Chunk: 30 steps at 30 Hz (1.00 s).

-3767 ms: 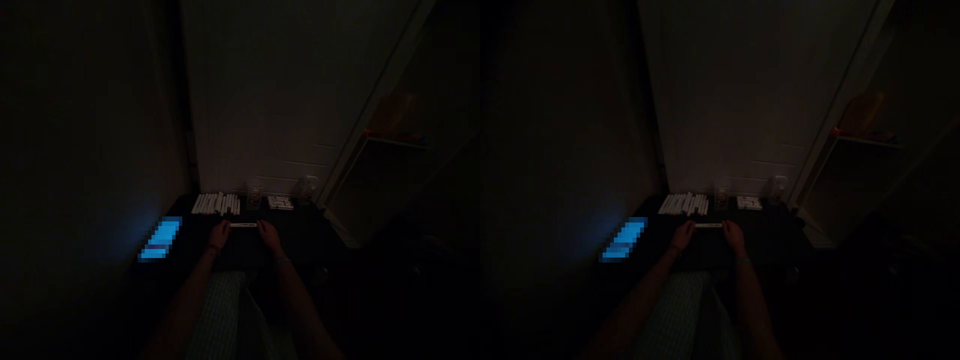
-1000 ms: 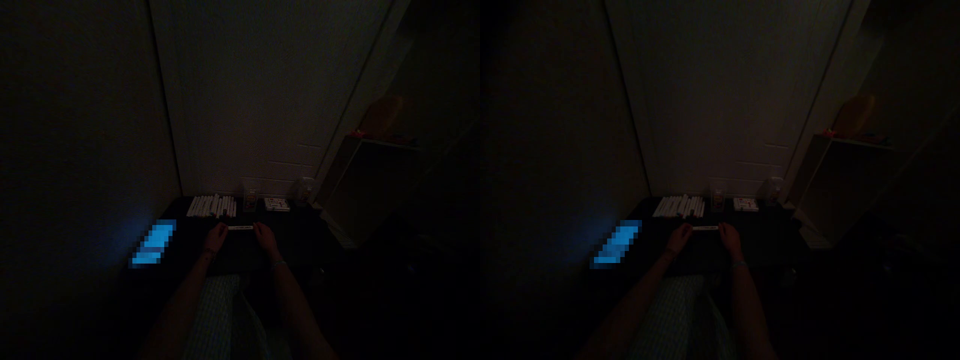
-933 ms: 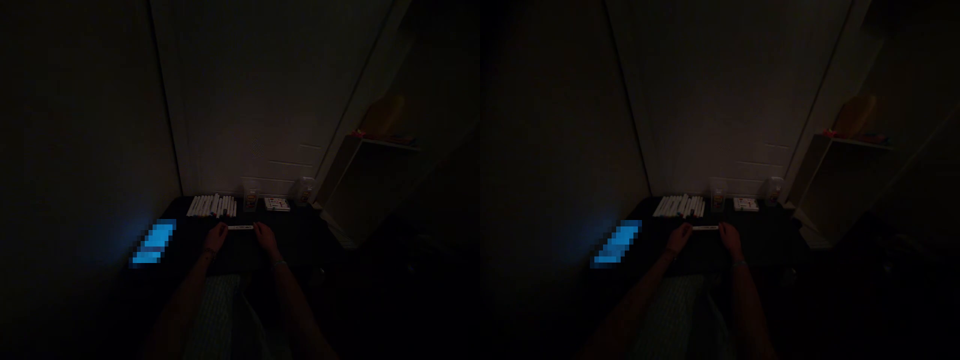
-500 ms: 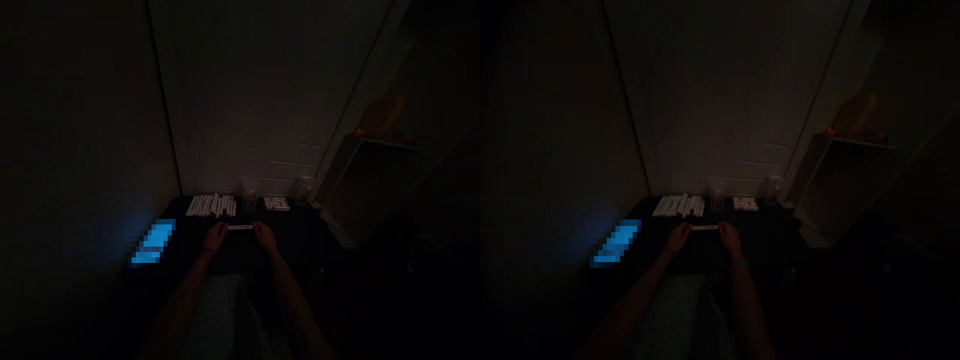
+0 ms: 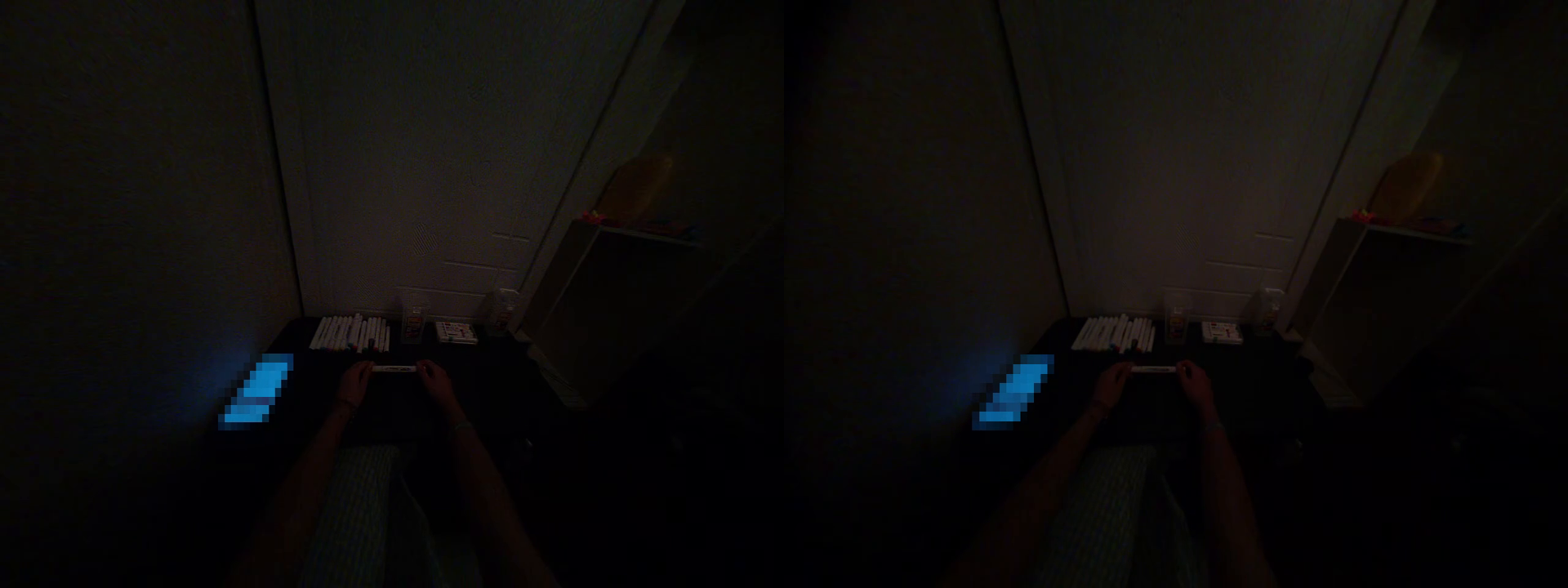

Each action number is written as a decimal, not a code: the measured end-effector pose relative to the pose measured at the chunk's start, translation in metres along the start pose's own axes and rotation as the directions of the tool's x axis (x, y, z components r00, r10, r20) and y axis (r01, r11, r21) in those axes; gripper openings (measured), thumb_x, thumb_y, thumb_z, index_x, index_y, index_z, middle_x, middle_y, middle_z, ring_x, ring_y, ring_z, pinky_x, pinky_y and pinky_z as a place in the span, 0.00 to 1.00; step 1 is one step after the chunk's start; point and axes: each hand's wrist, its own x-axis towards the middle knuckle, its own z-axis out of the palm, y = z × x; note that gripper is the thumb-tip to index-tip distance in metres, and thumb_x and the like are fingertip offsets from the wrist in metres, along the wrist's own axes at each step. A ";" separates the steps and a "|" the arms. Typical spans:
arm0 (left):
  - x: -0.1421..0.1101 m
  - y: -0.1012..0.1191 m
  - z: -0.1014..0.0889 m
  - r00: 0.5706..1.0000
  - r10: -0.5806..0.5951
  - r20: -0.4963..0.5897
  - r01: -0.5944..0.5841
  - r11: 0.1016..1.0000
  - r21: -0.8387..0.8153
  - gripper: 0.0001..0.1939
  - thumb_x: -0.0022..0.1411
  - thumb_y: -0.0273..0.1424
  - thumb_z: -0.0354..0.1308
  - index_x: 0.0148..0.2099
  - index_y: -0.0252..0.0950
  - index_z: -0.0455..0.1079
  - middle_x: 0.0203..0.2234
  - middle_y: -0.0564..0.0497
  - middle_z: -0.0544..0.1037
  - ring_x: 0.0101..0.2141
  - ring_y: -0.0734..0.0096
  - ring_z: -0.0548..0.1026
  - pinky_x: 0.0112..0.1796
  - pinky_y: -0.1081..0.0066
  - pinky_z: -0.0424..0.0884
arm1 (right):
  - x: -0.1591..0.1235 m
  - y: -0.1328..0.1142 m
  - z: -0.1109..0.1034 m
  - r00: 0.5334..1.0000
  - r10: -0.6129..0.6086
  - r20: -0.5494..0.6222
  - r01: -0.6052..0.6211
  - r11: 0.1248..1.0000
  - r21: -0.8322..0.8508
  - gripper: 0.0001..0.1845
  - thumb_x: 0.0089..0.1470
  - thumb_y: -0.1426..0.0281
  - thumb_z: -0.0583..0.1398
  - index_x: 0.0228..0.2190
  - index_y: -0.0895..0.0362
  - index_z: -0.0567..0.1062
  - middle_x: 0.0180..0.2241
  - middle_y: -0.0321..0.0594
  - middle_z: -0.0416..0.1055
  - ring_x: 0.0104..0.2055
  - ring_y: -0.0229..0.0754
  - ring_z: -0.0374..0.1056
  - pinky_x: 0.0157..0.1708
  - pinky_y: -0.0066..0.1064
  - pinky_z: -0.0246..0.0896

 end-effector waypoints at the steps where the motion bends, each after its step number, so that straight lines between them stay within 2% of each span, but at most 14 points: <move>1: 0.000 0.000 0.000 1.000 -0.013 -0.007 0.013 1.000 0.005 0.18 0.57 0.37 0.43 0.41 0.34 0.69 0.38 0.47 0.74 0.41 0.67 0.69 0.45 0.68 0.62 | 0.000 0.001 0.000 1.000 0.002 0.007 -0.002 1.000 0.009 0.20 0.53 0.54 0.46 0.37 0.51 0.70 0.35 0.33 0.70 0.36 0.37 0.64 0.34 0.25 0.56; 6: 0.002 0.002 -0.003 0.997 -0.057 -0.044 0.057 0.998 -0.016 0.19 0.58 0.39 0.41 0.40 0.33 0.69 0.36 0.48 0.75 0.38 0.68 0.70 0.43 0.69 0.64 | 0.002 0.003 0.002 1.000 0.009 0.022 -0.010 1.000 0.027 0.21 0.53 0.53 0.46 0.34 0.51 0.71 0.33 0.33 0.70 0.35 0.37 0.64 0.34 0.25 0.56; 12: 0.002 0.001 -0.003 0.996 -0.083 -0.035 0.082 0.996 -0.045 0.19 0.57 0.40 0.42 0.39 0.34 0.69 0.32 0.49 0.75 0.35 0.68 0.71 0.38 0.70 0.65 | 0.003 0.005 0.003 1.000 -0.009 0.012 0.008 1.000 0.020 0.21 0.53 0.53 0.46 0.34 0.51 0.71 0.33 0.33 0.70 0.35 0.37 0.64 0.35 0.25 0.56; 23: -0.001 0.009 -0.004 1.000 -0.020 0.017 0.023 0.991 -0.130 0.18 0.53 0.42 0.48 0.38 0.35 0.69 0.33 0.50 0.75 0.34 0.70 0.71 0.37 0.72 0.66 | 0.005 0.009 0.003 1.000 0.004 -0.023 -0.004 1.000 0.015 0.20 0.53 0.54 0.46 0.36 0.51 0.71 0.34 0.35 0.70 0.35 0.38 0.64 0.33 0.25 0.56; 30: -0.001 0.004 -0.001 1.000 -0.001 0.014 0.003 0.993 -0.115 0.17 0.55 0.41 0.46 0.39 0.36 0.68 0.34 0.50 0.74 0.36 0.70 0.71 0.39 0.70 0.66 | 0.002 0.005 0.001 1.000 0.010 -0.002 -0.010 1.000 0.014 0.21 0.53 0.53 0.45 0.36 0.51 0.71 0.33 0.35 0.70 0.35 0.38 0.64 0.33 0.25 0.56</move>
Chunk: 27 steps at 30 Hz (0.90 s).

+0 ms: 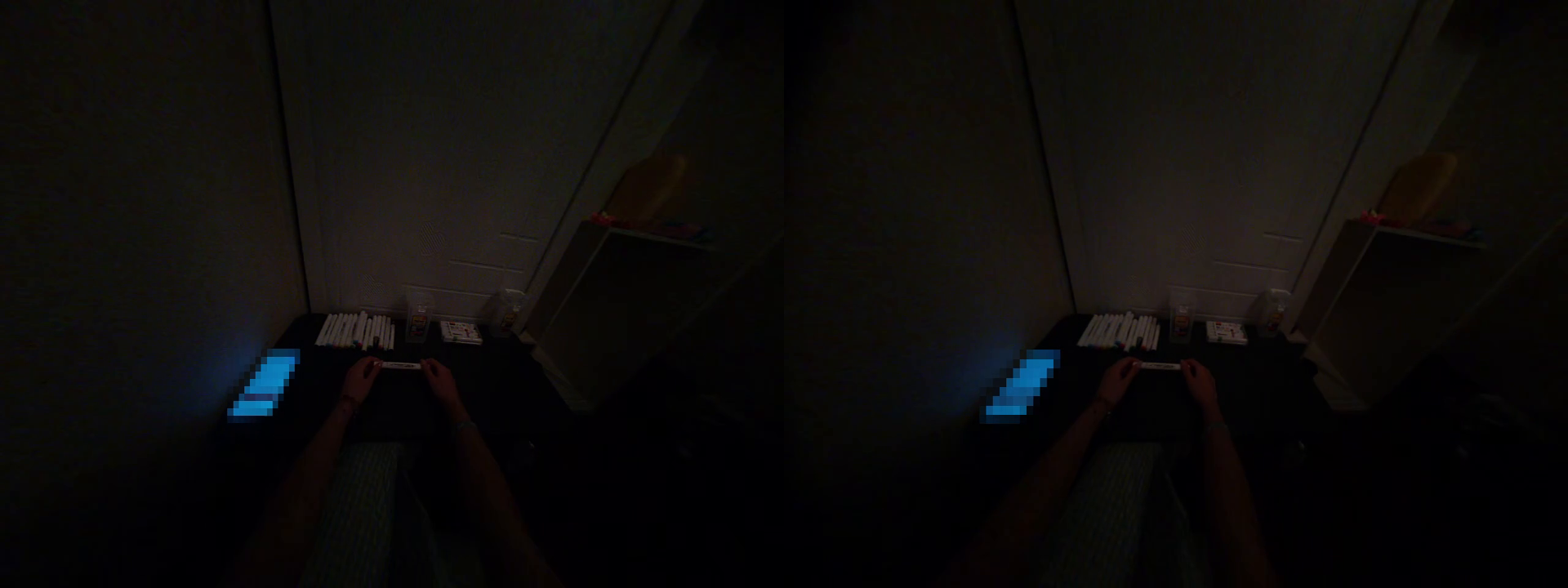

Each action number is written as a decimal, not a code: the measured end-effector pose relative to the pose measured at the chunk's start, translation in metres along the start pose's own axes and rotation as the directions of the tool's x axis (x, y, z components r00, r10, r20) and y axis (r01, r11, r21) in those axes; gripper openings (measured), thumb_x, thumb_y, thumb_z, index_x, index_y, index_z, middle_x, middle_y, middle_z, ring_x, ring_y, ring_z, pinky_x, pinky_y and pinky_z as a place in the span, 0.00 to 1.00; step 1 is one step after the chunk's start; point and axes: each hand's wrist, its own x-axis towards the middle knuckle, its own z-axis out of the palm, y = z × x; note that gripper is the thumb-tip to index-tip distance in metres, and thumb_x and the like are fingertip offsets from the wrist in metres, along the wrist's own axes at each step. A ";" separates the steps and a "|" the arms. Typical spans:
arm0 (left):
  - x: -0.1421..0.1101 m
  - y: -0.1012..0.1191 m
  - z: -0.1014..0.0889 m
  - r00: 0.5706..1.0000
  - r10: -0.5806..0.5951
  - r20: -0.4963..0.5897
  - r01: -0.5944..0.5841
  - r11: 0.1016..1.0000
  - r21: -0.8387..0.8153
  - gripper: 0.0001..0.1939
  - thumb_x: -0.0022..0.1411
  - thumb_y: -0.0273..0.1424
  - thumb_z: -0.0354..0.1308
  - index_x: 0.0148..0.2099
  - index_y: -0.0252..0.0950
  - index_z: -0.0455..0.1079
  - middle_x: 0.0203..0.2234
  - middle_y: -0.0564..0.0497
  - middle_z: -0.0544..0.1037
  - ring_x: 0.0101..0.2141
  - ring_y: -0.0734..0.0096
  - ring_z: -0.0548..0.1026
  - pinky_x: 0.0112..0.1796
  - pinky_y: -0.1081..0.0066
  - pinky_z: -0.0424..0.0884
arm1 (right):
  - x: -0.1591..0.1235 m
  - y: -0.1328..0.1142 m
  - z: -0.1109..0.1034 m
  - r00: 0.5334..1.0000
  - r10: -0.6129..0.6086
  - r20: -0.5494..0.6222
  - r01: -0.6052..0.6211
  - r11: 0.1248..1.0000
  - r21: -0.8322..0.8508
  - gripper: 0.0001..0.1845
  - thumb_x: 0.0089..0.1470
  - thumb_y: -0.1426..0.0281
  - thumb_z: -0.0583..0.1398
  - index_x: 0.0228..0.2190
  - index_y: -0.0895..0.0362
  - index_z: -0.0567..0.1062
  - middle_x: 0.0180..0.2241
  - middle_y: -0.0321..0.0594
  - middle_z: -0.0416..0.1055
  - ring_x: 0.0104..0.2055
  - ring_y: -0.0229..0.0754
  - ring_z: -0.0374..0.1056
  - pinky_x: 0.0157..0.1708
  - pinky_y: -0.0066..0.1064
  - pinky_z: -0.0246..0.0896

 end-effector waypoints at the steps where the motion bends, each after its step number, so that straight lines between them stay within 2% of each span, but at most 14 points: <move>1: 0.000 0.000 0.000 1.000 0.004 -0.010 -0.004 1.000 -0.001 0.17 0.56 0.41 0.46 0.39 0.36 0.68 0.35 0.49 0.74 0.36 0.70 0.71 0.40 0.70 0.66 | 0.000 0.000 0.000 1.000 -0.001 -0.006 0.001 1.000 -0.001 0.21 0.53 0.54 0.45 0.36 0.51 0.71 0.34 0.35 0.70 0.35 0.38 0.64 0.34 0.25 0.56; 9: 0.000 0.003 -0.003 1.000 -0.019 -0.020 0.018 0.997 -0.073 0.18 0.56 0.39 0.46 0.44 0.36 0.68 0.40 0.50 0.74 0.41 0.70 0.71 0.43 0.70 0.65 | 0.001 0.000 0.000 0.999 0.029 -0.014 -0.029 0.999 -0.039 0.20 0.53 0.54 0.45 0.36 0.50 0.71 0.33 0.34 0.70 0.34 0.38 0.64 0.34 0.26 0.56; 15: -0.001 0.007 -0.007 0.997 -0.080 -0.019 0.079 0.995 -0.058 0.19 0.56 0.40 0.45 0.44 0.36 0.69 0.35 0.51 0.76 0.38 0.68 0.72 0.41 0.70 0.66 | 0.001 0.000 0.000 1.000 0.008 -0.023 -0.009 0.999 -0.046 0.22 0.54 0.55 0.43 0.34 0.52 0.70 0.32 0.35 0.69 0.33 0.37 0.64 0.33 0.24 0.55; 24: -0.002 0.012 -0.007 0.997 -0.072 -0.005 0.072 0.993 -0.094 0.19 0.57 0.39 0.44 0.46 0.37 0.68 0.40 0.51 0.74 0.42 0.68 0.71 0.44 0.69 0.64 | 0.000 -0.002 0.001 0.999 0.019 -0.047 -0.021 0.999 -0.048 0.20 0.55 0.56 0.43 0.34 0.53 0.69 0.32 0.37 0.69 0.34 0.37 0.63 0.33 0.25 0.54; 27: -0.002 0.013 -0.009 0.997 -0.074 0.014 0.075 0.995 -0.059 0.19 0.57 0.39 0.43 0.44 0.36 0.68 0.35 0.51 0.76 0.38 0.68 0.72 0.41 0.70 0.66 | 0.001 -0.001 0.001 0.999 0.018 -0.046 -0.020 0.999 -0.047 0.21 0.55 0.56 0.43 0.33 0.53 0.69 0.31 0.37 0.69 0.32 0.37 0.63 0.32 0.24 0.54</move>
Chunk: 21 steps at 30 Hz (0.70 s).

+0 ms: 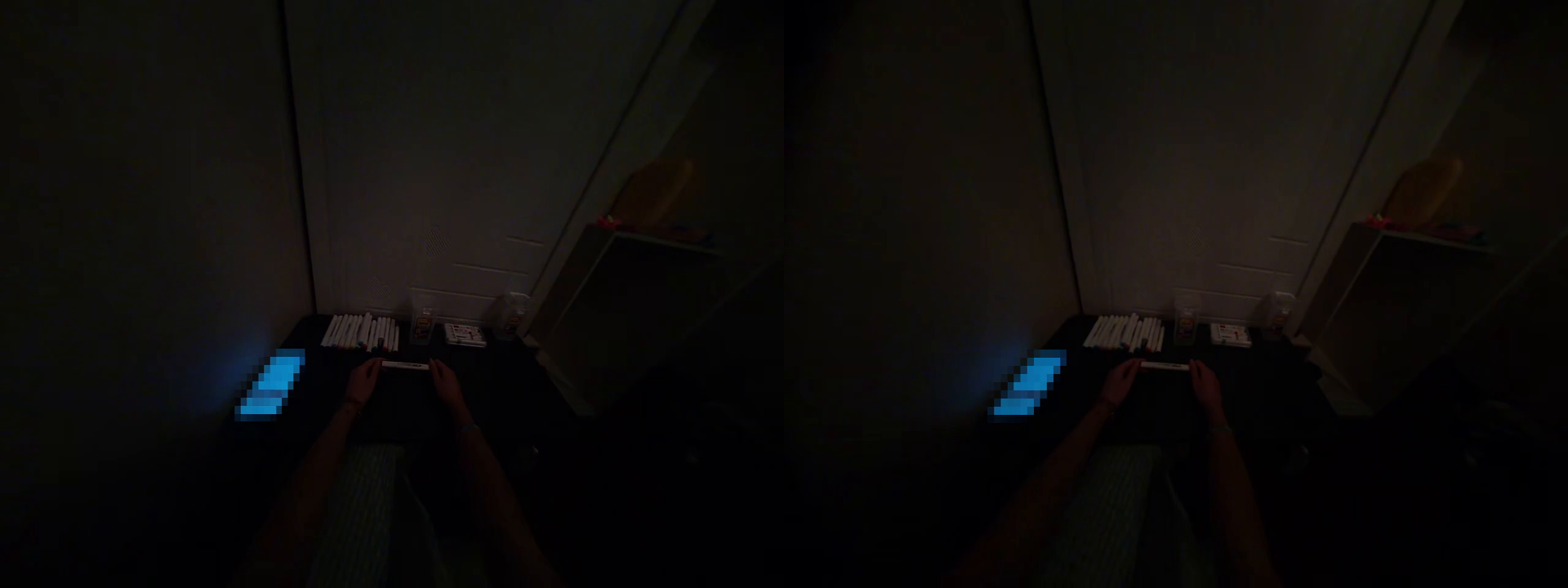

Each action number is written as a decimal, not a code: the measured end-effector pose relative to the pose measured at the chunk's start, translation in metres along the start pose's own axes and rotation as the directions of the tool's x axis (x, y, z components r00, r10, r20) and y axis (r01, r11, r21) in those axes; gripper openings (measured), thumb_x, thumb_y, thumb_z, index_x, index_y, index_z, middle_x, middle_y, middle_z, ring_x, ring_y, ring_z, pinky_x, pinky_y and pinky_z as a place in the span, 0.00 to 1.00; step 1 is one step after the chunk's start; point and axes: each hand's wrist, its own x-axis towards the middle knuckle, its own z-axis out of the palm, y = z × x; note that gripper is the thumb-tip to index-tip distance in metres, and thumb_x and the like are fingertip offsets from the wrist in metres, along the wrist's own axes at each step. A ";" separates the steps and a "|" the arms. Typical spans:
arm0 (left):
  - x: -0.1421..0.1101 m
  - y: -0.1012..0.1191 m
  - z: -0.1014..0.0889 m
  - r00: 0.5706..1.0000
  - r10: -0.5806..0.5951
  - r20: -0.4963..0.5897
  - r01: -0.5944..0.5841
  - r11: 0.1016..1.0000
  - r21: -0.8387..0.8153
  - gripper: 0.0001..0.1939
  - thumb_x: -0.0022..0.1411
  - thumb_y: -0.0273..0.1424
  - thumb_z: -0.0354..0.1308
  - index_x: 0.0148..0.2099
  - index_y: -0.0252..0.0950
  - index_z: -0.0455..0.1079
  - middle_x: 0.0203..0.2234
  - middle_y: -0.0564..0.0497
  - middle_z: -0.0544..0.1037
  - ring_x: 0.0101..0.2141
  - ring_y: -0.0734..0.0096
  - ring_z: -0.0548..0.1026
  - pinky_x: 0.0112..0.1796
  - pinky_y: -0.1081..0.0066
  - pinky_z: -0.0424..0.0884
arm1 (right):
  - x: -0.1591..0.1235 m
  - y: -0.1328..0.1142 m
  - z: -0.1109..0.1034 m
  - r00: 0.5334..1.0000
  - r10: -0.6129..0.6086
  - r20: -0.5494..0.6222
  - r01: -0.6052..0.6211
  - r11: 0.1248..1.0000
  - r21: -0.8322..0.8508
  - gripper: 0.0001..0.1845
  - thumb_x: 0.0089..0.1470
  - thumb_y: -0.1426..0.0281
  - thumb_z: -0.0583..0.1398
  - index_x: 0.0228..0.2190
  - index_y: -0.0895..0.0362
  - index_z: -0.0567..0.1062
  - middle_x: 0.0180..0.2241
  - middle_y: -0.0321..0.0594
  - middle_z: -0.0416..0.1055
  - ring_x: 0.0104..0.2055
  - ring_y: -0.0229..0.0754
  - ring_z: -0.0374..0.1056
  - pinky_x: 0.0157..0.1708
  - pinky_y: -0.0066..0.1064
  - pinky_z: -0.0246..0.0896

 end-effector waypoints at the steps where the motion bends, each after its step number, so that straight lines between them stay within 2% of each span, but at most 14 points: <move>1: 0.000 0.000 0.000 1.000 -0.005 0.006 0.005 1.000 0.014 0.19 0.57 0.39 0.43 0.43 0.36 0.69 0.33 0.51 0.77 0.36 0.68 0.72 0.40 0.70 0.66 | 0.000 0.001 0.001 1.000 0.000 -0.005 0.000 1.000 0.000 0.21 0.55 0.56 0.43 0.32 0.53 0.69 0.30 0.36 0.69 0.32 0.37 0.63 0.31 0.24 0.54; 3: 0.001 -0.001 0.000 1.000 -0.008 0.000 0.008 0.999 0.038 0.19 0.56 0.40 0.44 0.42 0.36 0.69 0.31 0.52 0.77 0.34 0.69 0.73 0.38 0.70 0.66 | 0.001 0.003 0.002 1.000 -0.004 -0.017 0.004 1.000 -0.004 0.21 0.55 0.55 0.43 0.31 0.53 0.69 0.30 0.36 0.69 0.31 0.36 0.63 0.31 0.24 0.54; 9: 0.001 -0.004 0.001 1.000 -0.009 -0.001 0.009 0.998 0.058 0.20 0.56 0.41 0.43 0.42 0.35 0.68 0.32 0.51 0.77 0.33 0.69 0.73 0.36 0.71 0.67 | 0.001 0.005 0.002 1.000 -0.019 -0.010 0.019 1.000 -0.008 0.22 0.55 0.55 0.42 0.32 0.53 0.70 0.29 0.35 0.69 0.30 0.36 0.63 0.31 0.24 0.54; 15: 0.001 -0.005 0.001 1.000 -0.014 0.018 0.013 0.999 0.035 0.19 0.56 0.40 0.44 0.42 0.36 0.68 0.33 0.51 0.77 0.37 0.68 0.72 0.40 0.70 0.65 | 0.001 0.002 0.001 1.000 -0.012 -0.026 0.011 1.000 -0.016 0.21 0.55 0.55 0.43 0.32 0.53 0.70 0.30 0.36 0.69 0.32 0.37 0.64 0.32 0.24 0.54; 21: 0.001 -0.005 0.002 0.999 -0.029 0.016 0.029 0.999 0.033 0.18 0.56 0.40 0.44 0.41 0.37 0.68 0.33 0.51 0.76 0.37 0.67 0.72 0.41 0.69 0.65 | 0.002 0.002 0.001 1.000 -0.002 -0.022 0.001 1.000 -0.031 0.20 0.55 0.56 0.43 0.31 0.53 0.69 0.29 0.36 0.69 0.31 0.37 0.63 0.32 0.25 0.54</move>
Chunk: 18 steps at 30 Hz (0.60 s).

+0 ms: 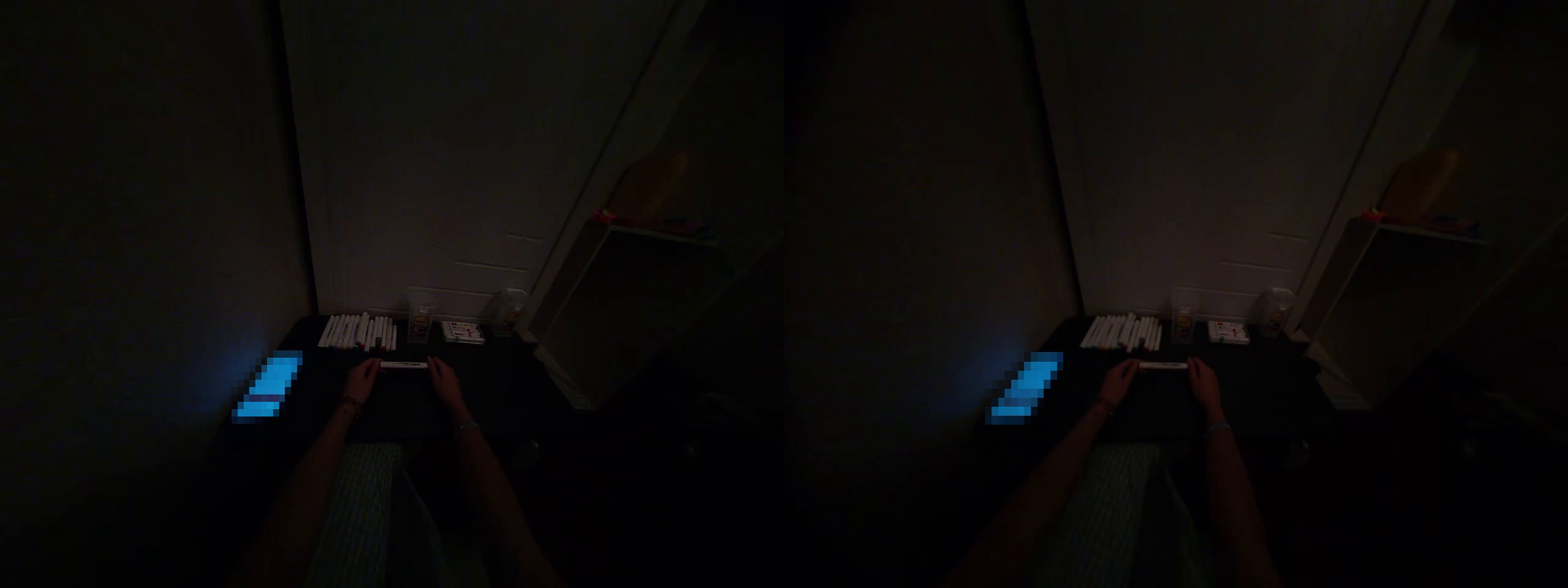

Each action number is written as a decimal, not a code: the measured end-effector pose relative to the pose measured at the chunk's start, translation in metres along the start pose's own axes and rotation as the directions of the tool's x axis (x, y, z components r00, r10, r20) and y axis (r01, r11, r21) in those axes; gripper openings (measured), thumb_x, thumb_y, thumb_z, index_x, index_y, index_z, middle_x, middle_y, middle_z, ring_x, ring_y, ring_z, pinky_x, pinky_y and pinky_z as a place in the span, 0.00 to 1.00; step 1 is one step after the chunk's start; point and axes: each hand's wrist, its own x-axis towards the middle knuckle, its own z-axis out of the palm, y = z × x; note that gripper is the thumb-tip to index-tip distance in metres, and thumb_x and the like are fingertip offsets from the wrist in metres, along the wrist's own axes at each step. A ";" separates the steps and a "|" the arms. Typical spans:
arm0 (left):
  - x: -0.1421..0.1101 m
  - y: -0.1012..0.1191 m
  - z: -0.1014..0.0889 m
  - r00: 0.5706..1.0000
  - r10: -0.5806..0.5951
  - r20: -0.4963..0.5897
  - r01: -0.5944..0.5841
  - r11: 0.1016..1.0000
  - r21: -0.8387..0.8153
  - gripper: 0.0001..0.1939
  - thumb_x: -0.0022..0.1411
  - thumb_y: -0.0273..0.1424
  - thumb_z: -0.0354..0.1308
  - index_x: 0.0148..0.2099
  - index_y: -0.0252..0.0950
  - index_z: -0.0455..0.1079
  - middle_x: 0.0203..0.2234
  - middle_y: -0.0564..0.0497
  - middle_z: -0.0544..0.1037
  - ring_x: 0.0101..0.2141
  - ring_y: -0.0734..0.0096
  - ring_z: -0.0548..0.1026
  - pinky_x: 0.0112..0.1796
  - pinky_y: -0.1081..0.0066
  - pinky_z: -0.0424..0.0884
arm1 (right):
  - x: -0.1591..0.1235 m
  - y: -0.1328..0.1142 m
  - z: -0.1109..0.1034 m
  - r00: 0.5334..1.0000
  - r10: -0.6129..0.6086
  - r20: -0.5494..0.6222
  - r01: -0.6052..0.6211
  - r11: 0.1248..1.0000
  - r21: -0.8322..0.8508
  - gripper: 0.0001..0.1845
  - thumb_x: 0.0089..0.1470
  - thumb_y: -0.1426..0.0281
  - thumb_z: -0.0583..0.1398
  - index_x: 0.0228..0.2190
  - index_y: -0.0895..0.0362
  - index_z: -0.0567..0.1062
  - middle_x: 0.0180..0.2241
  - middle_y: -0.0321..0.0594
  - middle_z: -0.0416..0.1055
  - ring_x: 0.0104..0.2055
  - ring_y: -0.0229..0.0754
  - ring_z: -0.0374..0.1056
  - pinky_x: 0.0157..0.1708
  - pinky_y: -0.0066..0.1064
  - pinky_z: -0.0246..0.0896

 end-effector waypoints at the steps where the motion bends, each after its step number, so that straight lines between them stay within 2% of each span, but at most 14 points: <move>1: 0.000 0.000 0.000 1.000 0.000 0.000 0.000 1.000 -0.003 0.18 0.56 0.40 0.44 0.41 0.37 0.68 0.33 0.51 0.77 0.37 0.67 0.72 0.41 0.69 0.65 | 0.000 0.000 0.000 1.000 0.006 0.004 -0.006 1.000 0.002 0.20 0.55 0.56 0.44 0.30 0.53 0.69 0.29 0.36 0.69 0.31 0.37 0.63 0.32 0.25 0.54; 10: 0.001 0.000 0.001 1.000 0.020 -0.011 -0.020 1.000 -0.012 0.18 0.55 0.41 0.45 0.39 0.36 0.69 0.30 0.52 0.77 0.35 0.68 0.72 0.39 0.70 0.66 | 0.000 0.001 0.000 1.000 0.003 -0.016 -0.003 1.000 0.022 0.21 0.55 0.55 0.43 0.30 0.54 0.69 0.29 0.37 0.69 0.30 0.37 0.63 0.30 0.25 0.53; 13: 0.000 0.001 0.000 1.000 0.018 -0.001 -0.018 1.000 0.008 0.18 0.55 0.41 0.45 0.38 0.36 0.70 0.27 0.52 0.76 0.32 0.70 0.72 0.36 0.71 0.66 | 0.000 0.001 0.001 1.000 -0.004 -0.028 0.005 1.000 0.022 0.21 0.55 0.55 0.44 0.29 0.54 0.69 0.29 0.37 0.69 0.31 0.37 0.63 0.31 0.25 0.54; 18: -0.001 0.004 -0.002 1.000 0.007 0.007 -0.007 0.999 0.034 0.19 0.55 0.41 0.45 0.40 0.36 0.69 0.25 0.53 0.76 0.29 0.70 0.72 0.34 0.72 0.66 | 0.000 0.001 0.000 1.000 -0.011 -0.021 0.011 1.000 0.008 0.21 0.55 0.56 0.43 0.31 0.54 0.69 0.29 0.36 0.69 0.31 0.37 0.63 0.31 0.24 0.54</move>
